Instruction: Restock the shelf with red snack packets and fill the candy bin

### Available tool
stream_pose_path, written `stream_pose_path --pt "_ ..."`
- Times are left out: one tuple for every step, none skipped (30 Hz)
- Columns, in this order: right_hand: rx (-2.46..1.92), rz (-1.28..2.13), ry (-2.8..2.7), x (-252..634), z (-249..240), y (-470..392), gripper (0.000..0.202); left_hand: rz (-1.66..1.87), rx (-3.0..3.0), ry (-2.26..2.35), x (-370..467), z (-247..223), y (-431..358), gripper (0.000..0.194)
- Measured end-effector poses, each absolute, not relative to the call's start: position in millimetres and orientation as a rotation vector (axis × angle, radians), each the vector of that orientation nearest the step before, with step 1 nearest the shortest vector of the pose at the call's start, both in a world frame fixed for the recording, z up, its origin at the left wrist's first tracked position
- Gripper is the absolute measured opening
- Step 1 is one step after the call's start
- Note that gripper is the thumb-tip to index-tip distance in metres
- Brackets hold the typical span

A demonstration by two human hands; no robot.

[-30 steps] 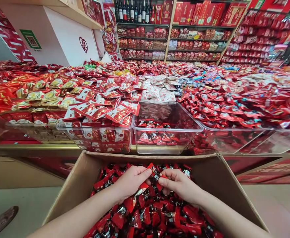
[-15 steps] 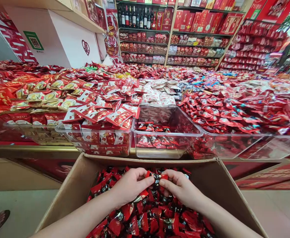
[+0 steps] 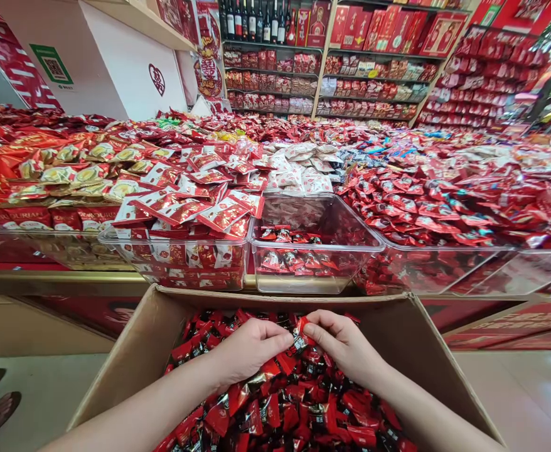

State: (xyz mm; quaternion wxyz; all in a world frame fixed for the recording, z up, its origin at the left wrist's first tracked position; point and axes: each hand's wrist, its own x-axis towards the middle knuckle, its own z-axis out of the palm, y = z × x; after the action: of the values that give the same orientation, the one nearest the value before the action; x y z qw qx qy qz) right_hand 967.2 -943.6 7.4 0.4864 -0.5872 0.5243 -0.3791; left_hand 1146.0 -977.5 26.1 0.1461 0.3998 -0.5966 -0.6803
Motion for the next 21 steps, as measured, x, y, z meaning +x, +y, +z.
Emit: stream_pose_path --pt "-1.442 -0.915 1.284 967.5 6.9 -943.8 0.028 -1.976 1.156 -1.697 1146.1 24.2 -977.2 0.037" --pt "-1.451 -0.911 1.293 967.8 6.5 -943.9 0.028 -1.995 1.166 -1.66 1146.1 22.5 -976.9 0.036" --pt "-1.461 -0.923 1.308 968.0 6.3 -943.9 0.028 -2.015 1.178 -1.613 1145.9 21.2 -976.5 0.036" --pt "-1.478 -0.957 1.343 968.2 6.3 -943.4 0.026 -2.034 1.192 -1.555 1145.6 20.6 -976.2 0.035" --pt "-1.523 -1.008 1.392 968.5 6.7 -942.4 0.024 -2.054 1.21 -1.484 1145.0 20.7 -975.9 0.034" --pt "-1.606 -1.064 1.439 969.1 7.5 -940.8 0.021 -2.074 1.236 -1.407 1144.3 21.4 -975.7 0.034" --pt "-1.722 -1.109 1.467 970.1 8.7 -938.6 0.018 -2.09 1.271 -1.335 1143.7 22.8 -975.7 0.033" --pt "-1.857 -1.127 1.465 971.4 10.0 -935.9 0.015 -2.103 1.31 -1.272 1143.0 24.5 -975.7 0.032" --pt "-1.993 -1.105 1.434 973.0 11.4 -932.9 0.015 -2.112 1.351 -1.221 1142.5 26.4 -975.8 0.032" --pt "-2.11 -1.047 1.383 974.9 12.6 -930.1 0.018 -2.121 1.389 -1.187 1142.1 28.0 -976.0 0.031" --pt "-2.196 -0.975 1.337 976.7 13.3 -927.6 0.023 -2.129 1.422 -1.169 1141.9 29.3 -976.2 0.03" --pt "-2.255 -0.911 1.316 978.4 13.4 -925.7 0.028 -2.136 1.446 -1.161 1141.7 30.1 -976.3 0.029" --pt "-2.3 -0.859 1.319 979.8 12.8 -924.7 0.031 -2.141 1.464 -1.156 1141.6 30.5 -976.2 0.029" --pt "-2.337 -0.82 1.333 980.7 11.4 -924.6 0.032 -2.141 1.477 -1.158 1141.5 30.5 -976.0 0.029" --pt "-2.366 -0.794 1.351 981.2 9.7 -925.1 0.03 -2.136 1.484 -1.163 1141.4 30.4 -975.7 0.029" --pt "-2.385 -0.784 1.36 981.2 7.8 -926.1 0.028 -2.131 1.485 -1.163 1141.3 30.5 -975.3 0.029" --pt "-2.392 -0.792 1.365 980.9 6.5 -927.1 0.025 -2.131 1.479 -1.159 1141.3 30.9 -974.9 0.03" --pt "-2.386 -0.811 1.367 980.1 6.4 -927.7 0.023 -2.14 1.461 -1.156 1141.4 31.6 -974.6 0.03" --pt "-2.375 -0.842 1.367 978.9 8.0 -927.7 0.021 -2.161 1.43 -1.154 1141.7 32.6 -974.3 0.031" --pt "-2.368 -0.881 1.364 977.3 12.0 -926.8 0.019 -2.191 1.391 -1.152 1142.3 33.7 -974.3 0.033" --pt "-2.376 -0.927 1.356 975.2 18.7 -925.1 0.018 -2.22 1.356 -1.149 1143.1 34.6 -974.6 0.035"
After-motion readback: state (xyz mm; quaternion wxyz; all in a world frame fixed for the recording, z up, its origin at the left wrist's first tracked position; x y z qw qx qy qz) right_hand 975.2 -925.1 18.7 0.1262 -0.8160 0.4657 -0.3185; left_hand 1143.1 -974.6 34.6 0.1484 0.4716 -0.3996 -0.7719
